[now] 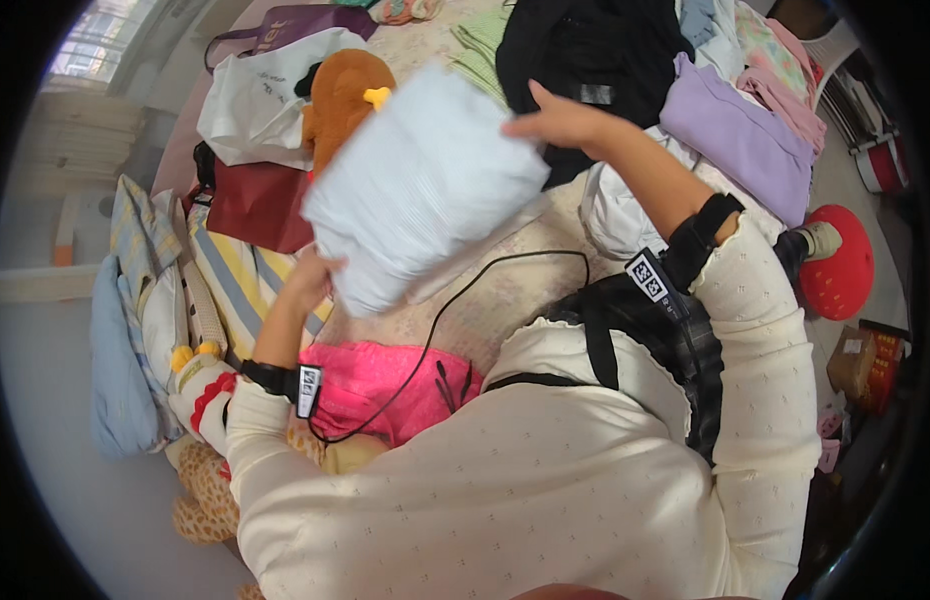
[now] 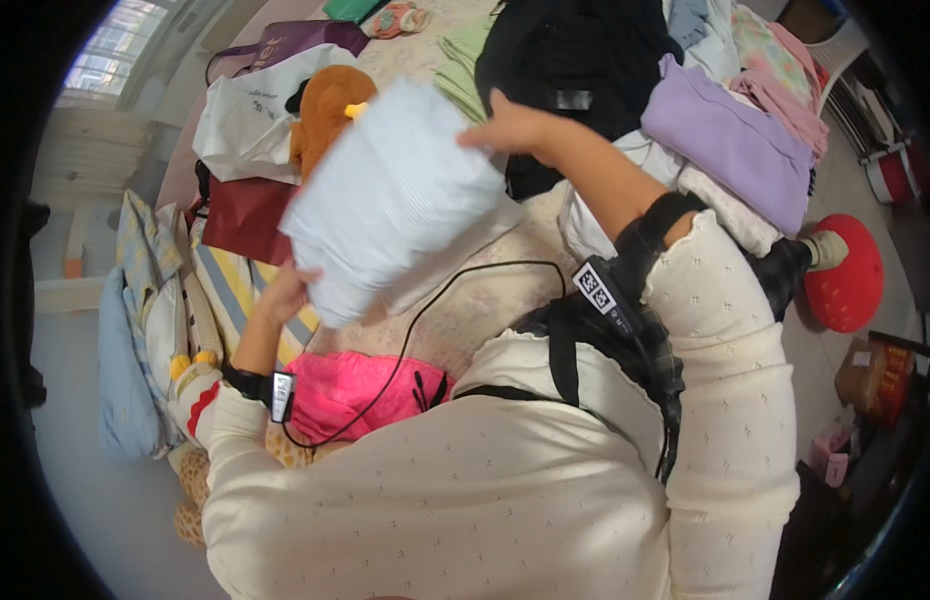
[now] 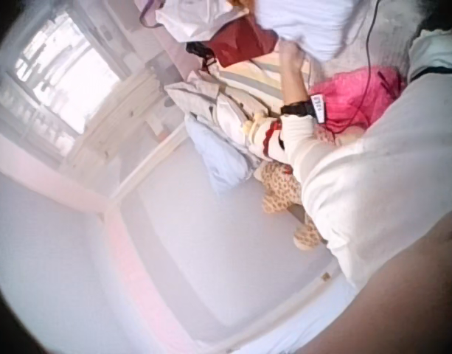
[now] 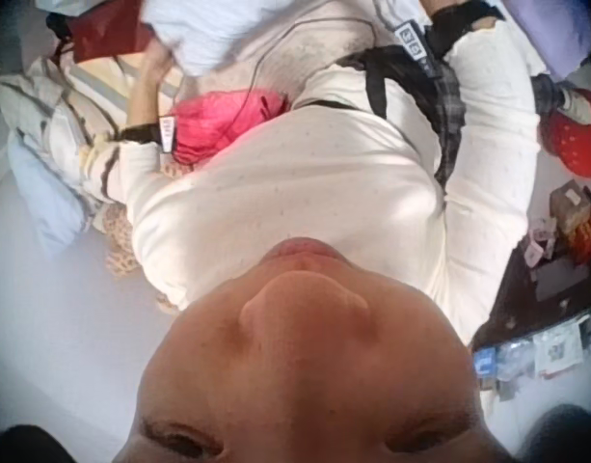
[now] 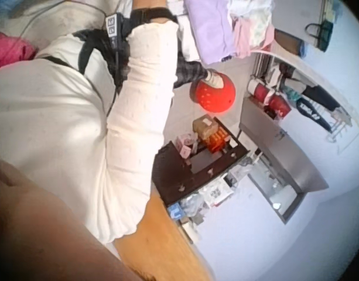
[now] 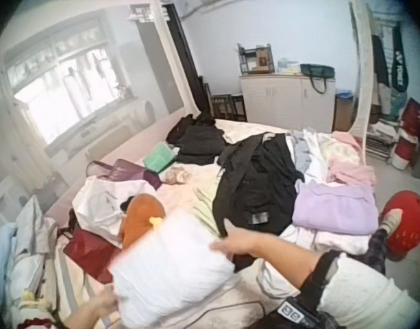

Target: The person folds multiple garments one by one on a bed, including a white patterned top, a purple shirt, a pink top, and several white and light blue shirts. Each item is smoothed, folded, and stacked on the bed.

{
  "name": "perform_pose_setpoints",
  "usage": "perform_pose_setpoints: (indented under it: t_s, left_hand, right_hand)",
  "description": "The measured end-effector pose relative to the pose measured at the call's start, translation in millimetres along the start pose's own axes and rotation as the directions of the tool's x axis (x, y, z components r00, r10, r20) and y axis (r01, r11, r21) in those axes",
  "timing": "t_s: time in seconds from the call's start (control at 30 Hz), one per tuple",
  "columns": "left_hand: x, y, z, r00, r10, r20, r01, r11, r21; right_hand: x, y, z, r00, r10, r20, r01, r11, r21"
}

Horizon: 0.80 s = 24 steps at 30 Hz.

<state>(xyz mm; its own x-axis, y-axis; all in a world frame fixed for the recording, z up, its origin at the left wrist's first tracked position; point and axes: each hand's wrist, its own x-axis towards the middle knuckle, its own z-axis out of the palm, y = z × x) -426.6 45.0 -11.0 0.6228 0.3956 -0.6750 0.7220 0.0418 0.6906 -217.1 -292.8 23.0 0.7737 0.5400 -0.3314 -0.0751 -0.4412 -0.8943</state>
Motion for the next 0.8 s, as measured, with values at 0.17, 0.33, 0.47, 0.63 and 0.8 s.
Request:
perform_pose_setpoints:
  t_s: [0.17,0.33,0.47,0.63,0.8]
  left_hand:
    - [7,4,35,0.954,0.295,-0.057,-0.248,0.88,0.405]
    - [-10,118,149,0.618,0.526,0.584,-0.514,0.833,-0.206]
    - [22,149,303,0.587,0.402,0.702,-0.564,0.826,-0.002]
    - [79,50,417,0.936,0.073,0.344,-0.306,0.653,0.693]
    - [103,24,399,0.833,-0.084,0.547,-0.27,0.801,0.535]
  right_hand:
    - [-61,66,-63,0.974,0.175,0.141,-0.2,0.961,0.19]
    - [-170,87,-117,0.971,0.193,-0.141,-0.097,0.858,0.505]
    - [-233,111,-119,0.881,0.256,-0.398,0.145,0.654,0.742]
    - [-253,145,-98,0.733,0.415,-0.539,-0.095,0.847,0.522]
    - [-179,165,-129,0.764,-0.268,-0.587,-0.453,0.426,-0.784]
